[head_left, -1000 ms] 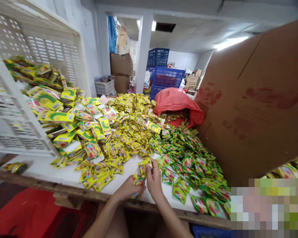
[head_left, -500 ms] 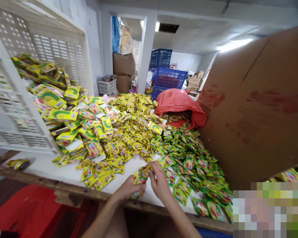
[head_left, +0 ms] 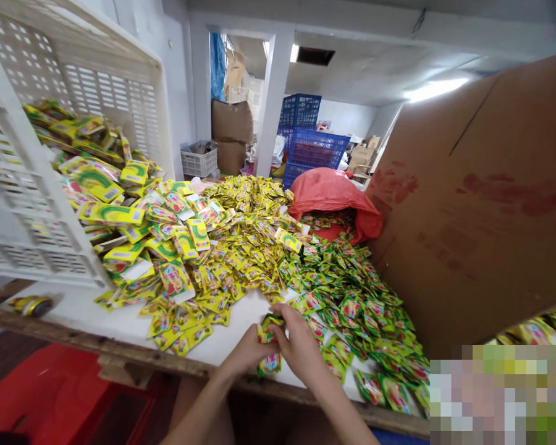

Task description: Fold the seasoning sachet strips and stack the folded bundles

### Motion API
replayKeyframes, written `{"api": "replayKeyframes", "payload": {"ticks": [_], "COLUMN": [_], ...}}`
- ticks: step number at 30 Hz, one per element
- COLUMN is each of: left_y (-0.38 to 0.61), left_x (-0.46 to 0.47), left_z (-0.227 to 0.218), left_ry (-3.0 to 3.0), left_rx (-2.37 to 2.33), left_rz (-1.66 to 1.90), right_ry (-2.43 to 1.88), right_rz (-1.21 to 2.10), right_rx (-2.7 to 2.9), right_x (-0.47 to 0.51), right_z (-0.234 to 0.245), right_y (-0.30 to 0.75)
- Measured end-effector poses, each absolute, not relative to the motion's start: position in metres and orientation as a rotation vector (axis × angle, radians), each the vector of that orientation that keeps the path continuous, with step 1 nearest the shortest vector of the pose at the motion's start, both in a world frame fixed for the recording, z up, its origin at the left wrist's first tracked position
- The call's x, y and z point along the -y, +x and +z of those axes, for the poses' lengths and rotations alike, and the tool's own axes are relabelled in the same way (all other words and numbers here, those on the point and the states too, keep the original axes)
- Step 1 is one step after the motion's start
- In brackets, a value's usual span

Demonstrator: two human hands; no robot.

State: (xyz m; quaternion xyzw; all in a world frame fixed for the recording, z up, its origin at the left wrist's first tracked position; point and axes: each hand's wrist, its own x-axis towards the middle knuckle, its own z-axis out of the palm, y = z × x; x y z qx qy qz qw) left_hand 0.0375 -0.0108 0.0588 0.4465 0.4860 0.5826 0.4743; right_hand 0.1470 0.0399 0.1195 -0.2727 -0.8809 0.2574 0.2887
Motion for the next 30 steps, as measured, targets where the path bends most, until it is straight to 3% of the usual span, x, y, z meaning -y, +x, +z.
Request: {"api": "replayKeyframes", "payload": {"ticks": [8,15,19,24,30], "left_y": [0.043,0.043,0.045,0.049,0.05], "left_x": [0.003,0.013,0.016,0.017,0.028], "left_z": [0.057,0.052,0.051,0.047,0.048], "left_ry": [1.218,1.159,1.159,1.048,1.042], "left_rx": [-1.097,-1.18,-1.171,-1.157,-1.31], "left_rz": [1.418,1.476,1.527,1.48,1.616], "right_ry": [-0.701,-0.83,-0.811,-0.832,-0.89], "right_rz": [0.714,0.478,0.694,1.143,1.177], "right_rx": [2.43,2.391,2.415,1.915,1.677], "right_x": [-0.051,-0.046,-0.038,-0.034,-0.03], "right_z": [0.107,0.09,0.083,0.05,0.032], "right_y": [0.17,0.171,0.174,0.186,0.19]}}
